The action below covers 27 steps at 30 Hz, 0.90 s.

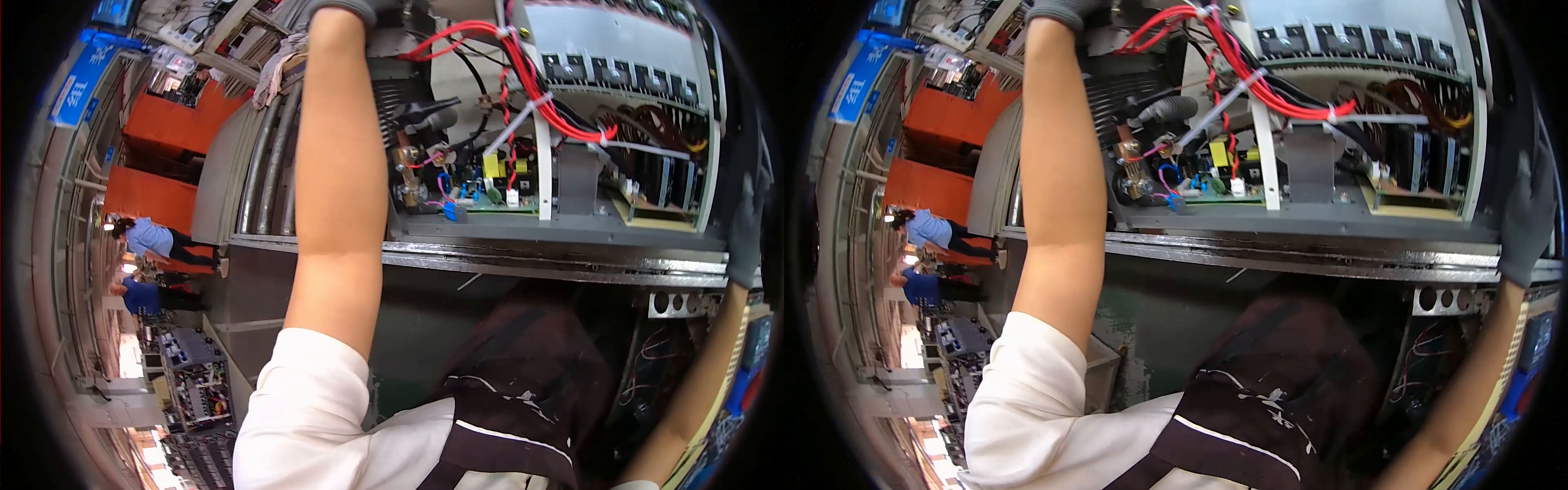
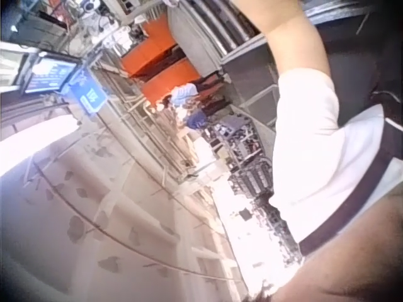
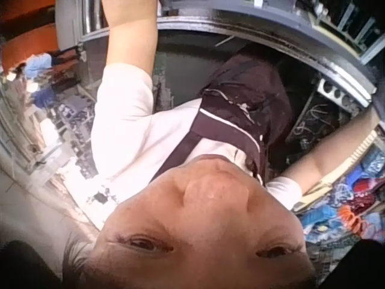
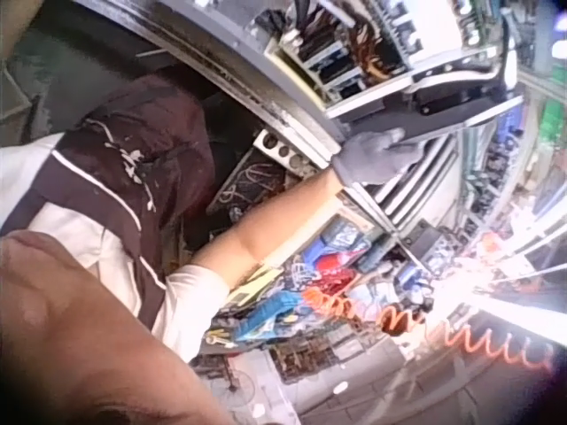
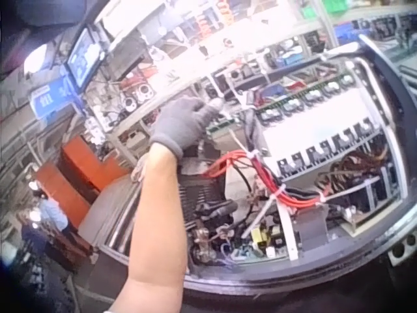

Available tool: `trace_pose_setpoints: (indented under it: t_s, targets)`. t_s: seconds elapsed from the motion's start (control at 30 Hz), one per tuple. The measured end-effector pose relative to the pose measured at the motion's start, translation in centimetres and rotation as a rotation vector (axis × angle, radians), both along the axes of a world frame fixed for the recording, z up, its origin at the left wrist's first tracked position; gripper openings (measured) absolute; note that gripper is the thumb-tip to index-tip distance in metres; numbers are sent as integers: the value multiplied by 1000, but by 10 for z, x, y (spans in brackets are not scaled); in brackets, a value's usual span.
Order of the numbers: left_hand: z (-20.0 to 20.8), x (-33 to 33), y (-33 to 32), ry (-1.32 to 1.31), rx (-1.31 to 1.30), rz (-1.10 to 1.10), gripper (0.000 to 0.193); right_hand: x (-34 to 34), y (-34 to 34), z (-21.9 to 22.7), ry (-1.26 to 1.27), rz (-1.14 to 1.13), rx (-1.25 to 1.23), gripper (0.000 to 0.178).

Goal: The person assembles an electronic device on a production line by applying sealant to an electronic chassis with a caulking gun, then installing a circuit board, wire harness, and external casing into the chassis using a screwdriver and pliers.

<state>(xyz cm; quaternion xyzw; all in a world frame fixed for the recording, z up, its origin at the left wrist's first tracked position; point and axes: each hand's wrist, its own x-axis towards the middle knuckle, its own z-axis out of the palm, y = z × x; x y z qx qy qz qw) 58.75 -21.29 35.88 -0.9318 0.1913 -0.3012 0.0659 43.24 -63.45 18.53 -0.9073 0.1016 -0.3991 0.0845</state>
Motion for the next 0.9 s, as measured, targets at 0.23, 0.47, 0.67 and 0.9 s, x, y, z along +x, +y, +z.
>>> trace_pose_setpoints:
  t_s: [0.23, 0.47, 0.67, 0.9]
  targets:
    - [9, -29, -3, 18, -69, 64, 59, 0, -36, -21, -14, 10, 52, 39]
    - [25, -44, -7, 94, -121, 93, 60, -6, -32, -11, 72, -46, 192, 39]
    - [22, -52, -4, -34, -173, 16, 53, -10, -8, -7, -53, -35, 234, 37]
    - [27, -78, -13, -194, -181, -25, 43, -18, 4, -9, -98, -91, 243, 34]
